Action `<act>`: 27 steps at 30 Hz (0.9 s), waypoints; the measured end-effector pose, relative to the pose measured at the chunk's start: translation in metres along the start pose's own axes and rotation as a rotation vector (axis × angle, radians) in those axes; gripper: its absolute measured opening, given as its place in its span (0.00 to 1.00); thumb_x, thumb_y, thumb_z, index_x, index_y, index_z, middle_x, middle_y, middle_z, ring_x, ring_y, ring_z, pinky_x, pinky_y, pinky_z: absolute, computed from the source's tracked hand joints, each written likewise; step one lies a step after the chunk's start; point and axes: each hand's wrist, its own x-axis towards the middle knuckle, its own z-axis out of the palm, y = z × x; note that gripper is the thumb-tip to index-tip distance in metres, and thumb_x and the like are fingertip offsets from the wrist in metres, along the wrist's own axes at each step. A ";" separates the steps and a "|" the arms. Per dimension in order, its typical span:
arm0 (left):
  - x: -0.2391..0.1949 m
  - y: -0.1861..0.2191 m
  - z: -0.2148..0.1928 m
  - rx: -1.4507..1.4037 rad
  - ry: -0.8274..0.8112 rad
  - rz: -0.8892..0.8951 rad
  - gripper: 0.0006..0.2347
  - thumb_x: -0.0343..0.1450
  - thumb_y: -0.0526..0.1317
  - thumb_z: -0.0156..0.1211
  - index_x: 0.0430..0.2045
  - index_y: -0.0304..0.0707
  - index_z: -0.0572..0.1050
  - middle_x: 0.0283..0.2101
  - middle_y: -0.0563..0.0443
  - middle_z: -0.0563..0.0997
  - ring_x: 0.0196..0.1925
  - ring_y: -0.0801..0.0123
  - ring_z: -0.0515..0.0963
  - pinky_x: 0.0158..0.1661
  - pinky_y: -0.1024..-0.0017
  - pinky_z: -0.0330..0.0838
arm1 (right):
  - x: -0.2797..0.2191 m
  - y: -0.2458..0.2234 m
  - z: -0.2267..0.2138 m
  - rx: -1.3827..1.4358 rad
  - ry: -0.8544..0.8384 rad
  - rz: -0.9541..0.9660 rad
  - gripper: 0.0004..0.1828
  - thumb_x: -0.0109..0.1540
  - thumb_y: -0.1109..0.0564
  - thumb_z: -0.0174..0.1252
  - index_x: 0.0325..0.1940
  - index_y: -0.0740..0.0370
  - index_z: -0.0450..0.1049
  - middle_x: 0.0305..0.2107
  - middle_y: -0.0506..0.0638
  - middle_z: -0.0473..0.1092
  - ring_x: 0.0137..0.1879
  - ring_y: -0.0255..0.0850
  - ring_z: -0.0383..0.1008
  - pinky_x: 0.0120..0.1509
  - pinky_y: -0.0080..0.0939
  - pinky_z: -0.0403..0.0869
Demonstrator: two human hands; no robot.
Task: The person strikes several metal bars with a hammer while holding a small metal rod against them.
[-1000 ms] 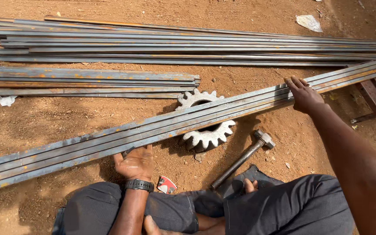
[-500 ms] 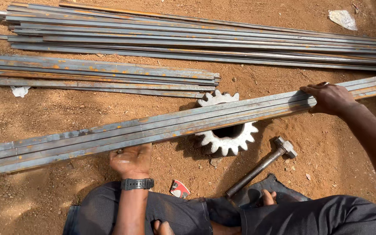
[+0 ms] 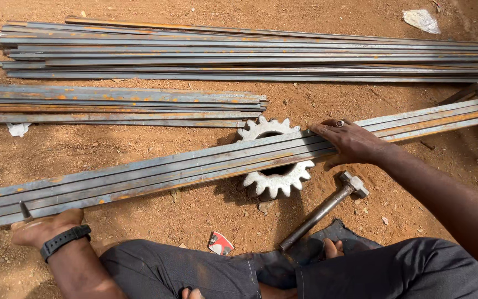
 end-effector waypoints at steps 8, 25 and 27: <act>0.046 0.012 -0.030 -0.019 0.029 0.016 0.36 0.68 0.61 0.31 0.69 0.40 0.63 0.72 0.39 0.62 0.72 0.50 0.62 0.67 0.39 0.58 | -0.084 0.159 0.057 -0.160 -0.151 0.464 0.78 0.38 0.30 0.81 0.79 0.51 0.41 0.69 0.55 0.55 0.75 0.52 0.55 0.78 0.65 0.58; 0.056 0.038 -0.071 0.008 -0.213 0.181 0.36 0.71 0.62 0.33 0.71 0.39 0.61 0.73 0.36 0.60 0.74 0.48 0.59 0.69 0.36 0.55 | -0.048 0.136 0.083 -0.157 -0.058 0.326 0.50 0.42 0.24 0.68 0.56 0.55 0.62 0.36 0.51 0.66 0.44 0.44 0.70 0.55 0.51 0.75; 0.061 0.045 -0.068 0.010 -0.319 0.196 0.36 0.71 0.62 0.34 0.71 0.39 0.61 0.74 0.36 0.59 0.74 0.47 0.59 0.69 0.35 0.55 | -0.046 0.130 0.083 -0.128 -0.004 0.311 0.47 0.41 0.24 0.67 0.52 0.55 0.63 0.35 0.51 0.66 0.43 0.43 0.68 0.56 0.53 0.73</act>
